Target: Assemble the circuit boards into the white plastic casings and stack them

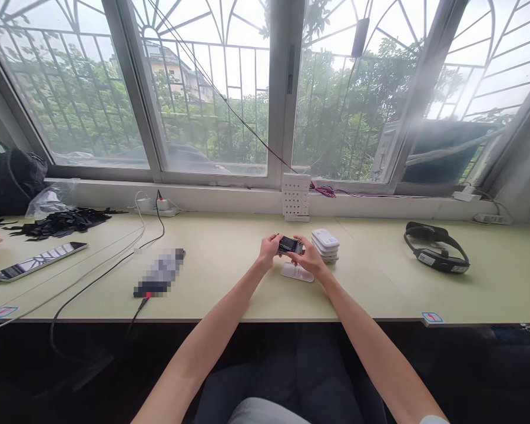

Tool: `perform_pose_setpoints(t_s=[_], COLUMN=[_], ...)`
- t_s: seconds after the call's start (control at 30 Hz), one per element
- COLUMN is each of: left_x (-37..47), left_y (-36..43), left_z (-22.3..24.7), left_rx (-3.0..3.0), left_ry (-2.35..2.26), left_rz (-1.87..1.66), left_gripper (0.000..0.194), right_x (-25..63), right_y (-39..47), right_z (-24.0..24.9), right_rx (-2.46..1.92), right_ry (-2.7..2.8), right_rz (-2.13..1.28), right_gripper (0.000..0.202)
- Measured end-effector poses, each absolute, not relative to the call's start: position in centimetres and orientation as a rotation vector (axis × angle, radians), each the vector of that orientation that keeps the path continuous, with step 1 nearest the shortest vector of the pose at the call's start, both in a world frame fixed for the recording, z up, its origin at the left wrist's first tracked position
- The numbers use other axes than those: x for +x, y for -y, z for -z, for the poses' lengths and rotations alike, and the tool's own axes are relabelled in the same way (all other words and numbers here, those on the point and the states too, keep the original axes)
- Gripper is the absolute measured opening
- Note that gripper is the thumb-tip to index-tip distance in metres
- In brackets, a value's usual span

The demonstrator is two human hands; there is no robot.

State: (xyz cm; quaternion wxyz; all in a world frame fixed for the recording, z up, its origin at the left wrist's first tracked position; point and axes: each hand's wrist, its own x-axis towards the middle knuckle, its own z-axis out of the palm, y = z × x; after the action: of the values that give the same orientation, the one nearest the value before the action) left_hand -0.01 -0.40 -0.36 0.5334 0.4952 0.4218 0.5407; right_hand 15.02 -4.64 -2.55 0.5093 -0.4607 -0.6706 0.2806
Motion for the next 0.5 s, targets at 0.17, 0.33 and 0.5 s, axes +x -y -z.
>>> perform_pose_setpoints(t_s=[0.17, 0.33, 0.5], left_x=[0.0, 0.1, 0.1], left_y=[0.5, 0.8, 1.0], left_z=[0.3, 0.1, -0.1], left_rx=[1.213, 1.272, 1.304], left_ry=[-0.948, -0.920, -0.919], left_rz=[-1.303, -1.329, -1.320], left_gripper=[0.021, 0.024, 0.023], right_x=[15.1, 15.2, 15.3], right_y=[4.7, 5.1, 5.5], right_z=[2.3, 1.8, 1.5], right_rx=[-1.094, -1.065, -1.041], right_ry=[1.532, 1.446, 1.390], right_rz=[-0.833, -0.954, -1.013], right_gripper=[0.064, 0.062, 0.060])
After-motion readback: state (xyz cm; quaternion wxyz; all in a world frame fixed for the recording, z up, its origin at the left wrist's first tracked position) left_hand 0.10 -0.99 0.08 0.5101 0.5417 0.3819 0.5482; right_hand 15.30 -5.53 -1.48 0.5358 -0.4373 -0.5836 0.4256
